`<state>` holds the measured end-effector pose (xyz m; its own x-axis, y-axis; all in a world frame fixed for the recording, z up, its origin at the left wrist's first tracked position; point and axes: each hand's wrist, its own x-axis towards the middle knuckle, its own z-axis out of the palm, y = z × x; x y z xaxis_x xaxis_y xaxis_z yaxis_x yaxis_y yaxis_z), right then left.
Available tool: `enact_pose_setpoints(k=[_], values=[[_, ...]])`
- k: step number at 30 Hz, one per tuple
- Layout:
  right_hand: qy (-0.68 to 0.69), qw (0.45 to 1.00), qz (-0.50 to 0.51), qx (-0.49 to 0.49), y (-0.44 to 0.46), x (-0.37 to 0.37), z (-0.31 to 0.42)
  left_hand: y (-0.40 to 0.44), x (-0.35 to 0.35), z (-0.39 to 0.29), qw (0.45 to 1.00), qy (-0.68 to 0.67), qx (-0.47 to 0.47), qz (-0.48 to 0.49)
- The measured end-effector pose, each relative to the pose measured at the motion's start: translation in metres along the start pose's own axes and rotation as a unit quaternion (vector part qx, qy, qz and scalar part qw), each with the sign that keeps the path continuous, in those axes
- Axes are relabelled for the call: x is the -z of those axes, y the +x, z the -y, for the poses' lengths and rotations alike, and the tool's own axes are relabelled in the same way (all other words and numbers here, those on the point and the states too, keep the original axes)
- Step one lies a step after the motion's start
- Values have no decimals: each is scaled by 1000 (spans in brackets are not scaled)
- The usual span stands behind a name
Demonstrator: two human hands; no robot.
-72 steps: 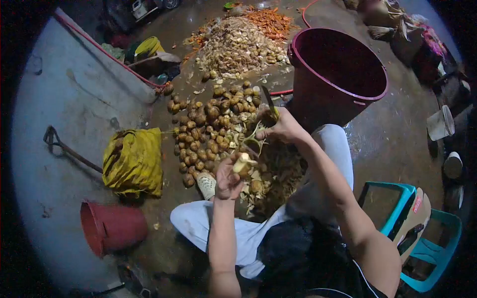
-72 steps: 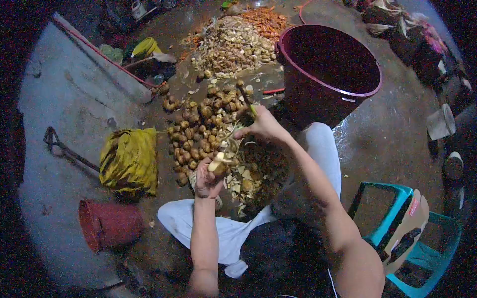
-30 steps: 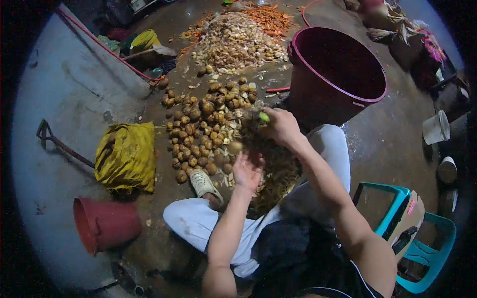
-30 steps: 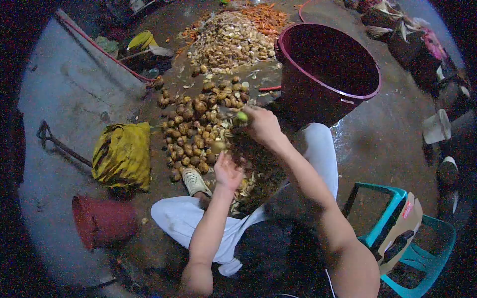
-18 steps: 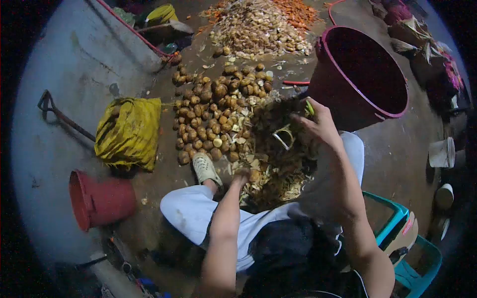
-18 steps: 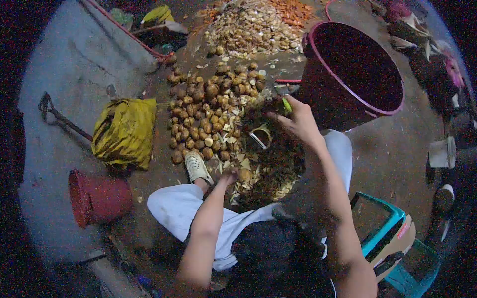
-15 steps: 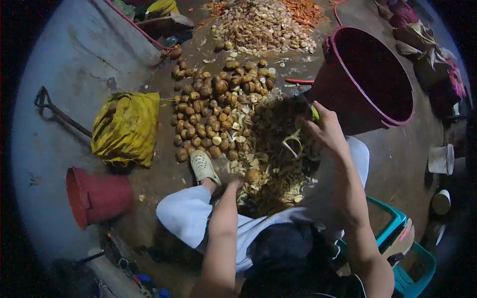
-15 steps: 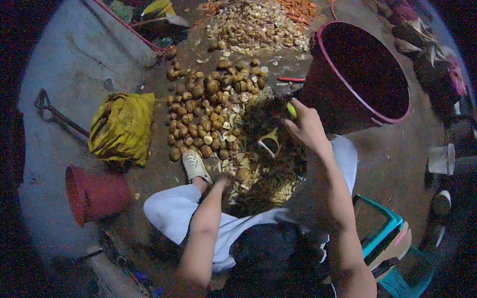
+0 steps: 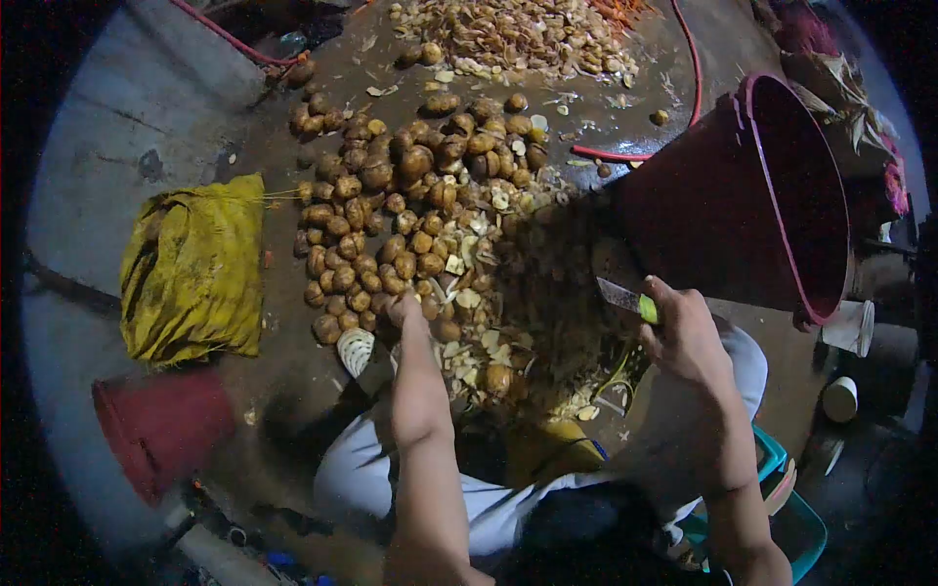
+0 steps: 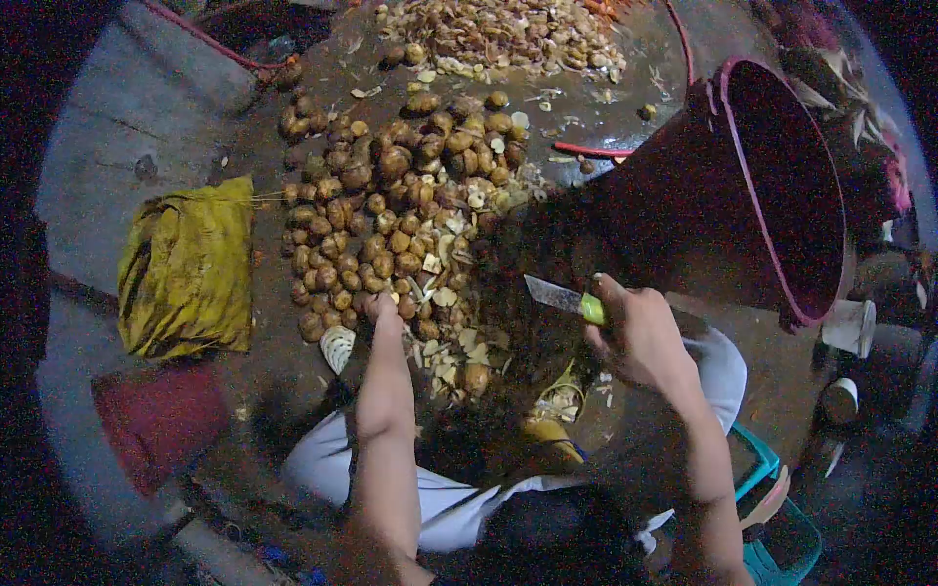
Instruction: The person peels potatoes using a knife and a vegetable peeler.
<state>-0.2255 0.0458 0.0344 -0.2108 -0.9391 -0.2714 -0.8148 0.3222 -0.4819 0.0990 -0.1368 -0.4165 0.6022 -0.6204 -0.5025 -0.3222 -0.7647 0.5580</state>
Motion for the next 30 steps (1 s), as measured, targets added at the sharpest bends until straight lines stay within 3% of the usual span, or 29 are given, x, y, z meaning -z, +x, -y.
enact_pose_setpoints(k=[1,3,4,8,9,11,13,15,17,21,23,24,27,30], values=[[-8,1000,14,-14,3,-2,1,-5,-1,0,1000,0,5,0],[-21,999,28,-10,8,-3,6,-19,3,0,991,-128,1,35],[-32,999,35,-5,10,-3,8,-45,24,-27,978,-161,93,90],[-19,1000,7,22,5,-11,5,-70,31,-35,995,-83,27,44],[-21,999,-3,37,4,-12,5,-77,34,-33,969,-213,41,117],[-19,998,-21,53,1,-14,4,-94,42,-35,852,-453,59,256],[-42,998,-25,45,0,-11,5,-127,50,-57,777,-512,-42,364],[-23,991,-108,74,-3,-10,6,-175,72,-90,755,-468,-107,446],[-15,989,-130,62,-1,-5,6,-212,89,-115,734,-391,-265,488],[20,980,-192,47,-4,1,2,-314,175,-165,692,-311,-318,569],[43,967,-239,71,-10,2,0,-338,199,-166,652,-273,-393,588],[81,961,-252,76,-9,-3,-4,-361,229,-174,661,-242,-313,637],[110,947,-262,148,-17,-12,2,-379,260,-160,673,-225,-315,631],[86,960,-228,140,-37,-14,15,-378,275,-133,662,-252,-313,633]])
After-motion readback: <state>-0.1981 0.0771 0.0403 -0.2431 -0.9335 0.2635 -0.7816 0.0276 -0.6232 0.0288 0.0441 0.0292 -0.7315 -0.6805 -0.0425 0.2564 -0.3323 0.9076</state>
